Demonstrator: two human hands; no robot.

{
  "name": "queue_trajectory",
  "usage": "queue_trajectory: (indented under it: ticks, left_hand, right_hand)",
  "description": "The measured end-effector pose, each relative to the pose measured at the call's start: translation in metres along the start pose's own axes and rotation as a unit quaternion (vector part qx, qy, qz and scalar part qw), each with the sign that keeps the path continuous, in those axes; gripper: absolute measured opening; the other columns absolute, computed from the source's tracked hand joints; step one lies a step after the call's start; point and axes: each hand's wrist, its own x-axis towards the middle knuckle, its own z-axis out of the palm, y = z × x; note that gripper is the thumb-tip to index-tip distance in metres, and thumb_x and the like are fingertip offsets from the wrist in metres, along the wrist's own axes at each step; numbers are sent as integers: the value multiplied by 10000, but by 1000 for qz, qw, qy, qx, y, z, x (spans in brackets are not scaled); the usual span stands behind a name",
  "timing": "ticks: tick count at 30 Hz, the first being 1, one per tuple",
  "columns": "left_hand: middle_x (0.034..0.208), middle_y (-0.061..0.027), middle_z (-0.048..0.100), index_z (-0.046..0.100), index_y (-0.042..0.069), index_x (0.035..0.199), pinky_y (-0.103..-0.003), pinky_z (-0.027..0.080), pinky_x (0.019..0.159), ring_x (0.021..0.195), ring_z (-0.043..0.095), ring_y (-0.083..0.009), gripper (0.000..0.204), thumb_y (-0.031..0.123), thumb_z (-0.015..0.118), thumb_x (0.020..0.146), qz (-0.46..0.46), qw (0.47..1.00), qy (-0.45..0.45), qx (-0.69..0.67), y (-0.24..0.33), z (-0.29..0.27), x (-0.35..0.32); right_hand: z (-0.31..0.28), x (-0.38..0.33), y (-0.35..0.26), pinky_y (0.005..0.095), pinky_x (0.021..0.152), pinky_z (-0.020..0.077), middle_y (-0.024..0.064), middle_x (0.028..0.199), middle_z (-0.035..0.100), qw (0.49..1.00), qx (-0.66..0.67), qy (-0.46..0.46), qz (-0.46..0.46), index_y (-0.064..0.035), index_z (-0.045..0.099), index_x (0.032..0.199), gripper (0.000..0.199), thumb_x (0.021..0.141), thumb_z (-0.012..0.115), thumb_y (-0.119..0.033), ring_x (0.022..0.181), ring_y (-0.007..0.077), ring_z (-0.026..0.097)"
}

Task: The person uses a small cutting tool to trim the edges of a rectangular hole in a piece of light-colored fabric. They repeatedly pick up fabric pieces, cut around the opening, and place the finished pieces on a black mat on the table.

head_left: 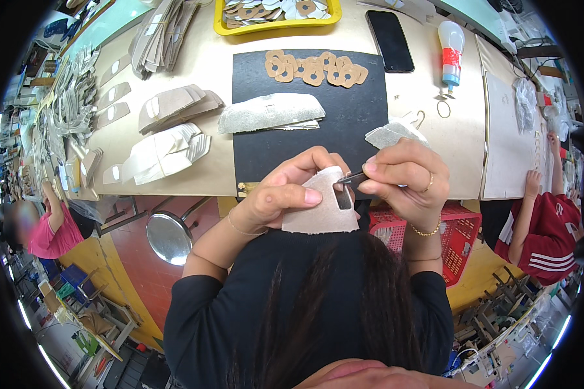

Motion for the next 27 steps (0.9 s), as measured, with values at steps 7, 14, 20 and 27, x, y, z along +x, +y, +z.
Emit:
queue_trajectory:
  ticks: [7,14,20,27]
  left_hand:
    - [995,-172,501,522,23,986,-609,526,910,941,627,-342,283,194,640,793,-7,1000,19,12,2,5,-1]
    - [1015,-173,511,520,6,981,-594,511,952,973,632,-328,264,175,621,806,-31,998,45,30,8,8,-5]
    - [1028,-169,511,521,4,989,-600,493,976,978,630,-319,266,178,620,815,-47,997,59,37,11,11,-8]
    - [1033,-161,514,524,9,1003,-596,498,972,986,636,-317,265,175,633,828,-55,996,60,30,12,10,-8]
  right_hand:
    - [-2,3,-2,282,555,482,66,791,678,1000,1,-3,7,-37,705,801,247,634,869,-119,658,178,639]
    - [-6,5,-5,291,547,490,63,785,679,999,22,-10,28,-42,711,788,232,635,867,-121,659,186,652]
    - [-8,7,-2,278,583,479,73,811,685,999,0,-45,-4,-30,712,842,285,618,871,-109,672,179,639]
    - [-9,8,-3,280,576,472,59,783,678,999,-15,-44,-9,-41,713,830,280,612,871,-117,656,178,639]
